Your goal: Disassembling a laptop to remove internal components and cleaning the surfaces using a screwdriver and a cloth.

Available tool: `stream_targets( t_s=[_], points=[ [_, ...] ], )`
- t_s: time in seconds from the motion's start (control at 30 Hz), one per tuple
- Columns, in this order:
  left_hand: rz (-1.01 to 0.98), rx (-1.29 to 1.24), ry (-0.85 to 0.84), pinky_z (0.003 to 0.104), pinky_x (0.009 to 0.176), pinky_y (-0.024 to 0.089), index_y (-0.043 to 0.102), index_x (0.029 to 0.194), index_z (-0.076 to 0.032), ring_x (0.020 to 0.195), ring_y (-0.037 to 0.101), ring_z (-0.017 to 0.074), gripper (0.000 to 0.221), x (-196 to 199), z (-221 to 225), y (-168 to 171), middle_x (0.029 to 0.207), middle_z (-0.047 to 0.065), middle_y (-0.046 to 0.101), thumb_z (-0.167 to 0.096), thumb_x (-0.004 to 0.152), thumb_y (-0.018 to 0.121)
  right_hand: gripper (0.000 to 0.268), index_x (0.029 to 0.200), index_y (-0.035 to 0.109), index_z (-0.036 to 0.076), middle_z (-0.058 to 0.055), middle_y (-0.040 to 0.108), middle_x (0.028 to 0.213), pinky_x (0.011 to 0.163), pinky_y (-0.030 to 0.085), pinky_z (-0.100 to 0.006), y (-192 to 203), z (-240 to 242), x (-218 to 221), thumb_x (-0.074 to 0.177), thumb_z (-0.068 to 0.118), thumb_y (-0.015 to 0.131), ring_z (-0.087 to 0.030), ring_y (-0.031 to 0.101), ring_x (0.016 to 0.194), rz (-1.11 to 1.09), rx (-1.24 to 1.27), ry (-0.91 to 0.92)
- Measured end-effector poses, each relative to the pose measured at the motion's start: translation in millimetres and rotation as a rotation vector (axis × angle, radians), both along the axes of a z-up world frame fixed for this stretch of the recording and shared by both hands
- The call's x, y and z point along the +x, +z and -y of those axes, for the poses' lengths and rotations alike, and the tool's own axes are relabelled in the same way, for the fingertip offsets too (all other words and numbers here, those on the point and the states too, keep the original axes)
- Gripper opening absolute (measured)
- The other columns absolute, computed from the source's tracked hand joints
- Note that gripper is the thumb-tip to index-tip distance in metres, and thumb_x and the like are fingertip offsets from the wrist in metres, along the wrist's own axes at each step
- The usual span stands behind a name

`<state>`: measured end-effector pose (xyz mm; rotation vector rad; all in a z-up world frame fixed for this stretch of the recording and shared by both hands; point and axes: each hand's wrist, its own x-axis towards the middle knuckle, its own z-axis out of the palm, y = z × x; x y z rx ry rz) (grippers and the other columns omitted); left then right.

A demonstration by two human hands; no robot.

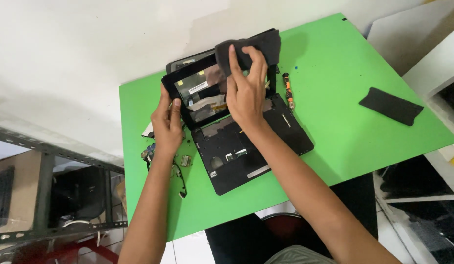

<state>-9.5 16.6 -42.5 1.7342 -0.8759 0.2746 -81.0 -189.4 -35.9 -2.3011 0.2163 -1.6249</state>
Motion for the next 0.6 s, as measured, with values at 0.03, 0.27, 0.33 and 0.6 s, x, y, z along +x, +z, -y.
stream_targets(
  t_s=[0.03, 0.27, 0.33, 0.6],
  points=[
    [0.001, -0.003, 0.002, 0.028, 0.056, 0.021, 0.030, 0.163, -0.012, 0.064, 0.019, 0.0071, 0.053, 5.6, 1.1, -4.5, 0.110, -0.004, 0.069, -0.027, 0.115, 0.046, 0.065, 0.161, 0.036, 0.023, -0.017, 0.041, 0.144, 0.116, 0.049, -0.055, -5.0, -2.2, 9.1, 0.106, -0.006, 0.053, -0.039, 0.044, 0.139, 0.001, -0.003, 0.002],
    [0.100, -0.203, -0.153, 0.053, 0.088, 0.061, 0.036, 0.157, 0.000, 0.126, 0.059, 0.0401, 0.049, 28.4, 1.4, -34.2, 0.141, 0.027, 0.060, 0.004, 0.109, 0.047, 0.052, 0.150, 0.053, 0.008, -0.020, 0.045, 0.139, 0.109, 0.049, -0.051, -14.1, -42.4, 24.1, 0.099, -0.002, 0.058, -0.043, 0.039, 0.141, 0.035, -0.071, 0.139],
    [0.094, -0.201, -0.156, 0.053, 0.088, 0.062, 0.035, 0.157, 0.000, 0.125, 0.059, 0.0406, 0.049, 35.0, -0.6, -39.9, 0.141, 0.027, 0.060, 0.004, 0.110, 0.047, 0.052, 0.150, 0.053, 0.006, -0.019, 0.045, 0.141, 0.107, 0.049, -0.052, -11.9, -38.1, 22.4, 0.099, -0.004, 0.059, -0.044, 0.040, 0.140, 0.032, -0.103, 0.160],
    [0.133, -0.212, -0.132, 0.056, 0.092, 0.060, 0.038, 0.156, 0.001, 0.128, 0.058, 0.0420, 0.050, 14.5, 6.5, -8.8, 0.142, 0.028, 0.059, 0.008, 0.107, 0.048, 0.045, 0.143, 0.060, 0.000, -0.016, 0.043, 0.137, 0.109, 0.046, -0.051, -8.2, -12.1, 17.4, 0.098, -0.004, 0.059, -0.042, 0.038, 0.137, 0.128, -0.056, 0.034]
  ],
)
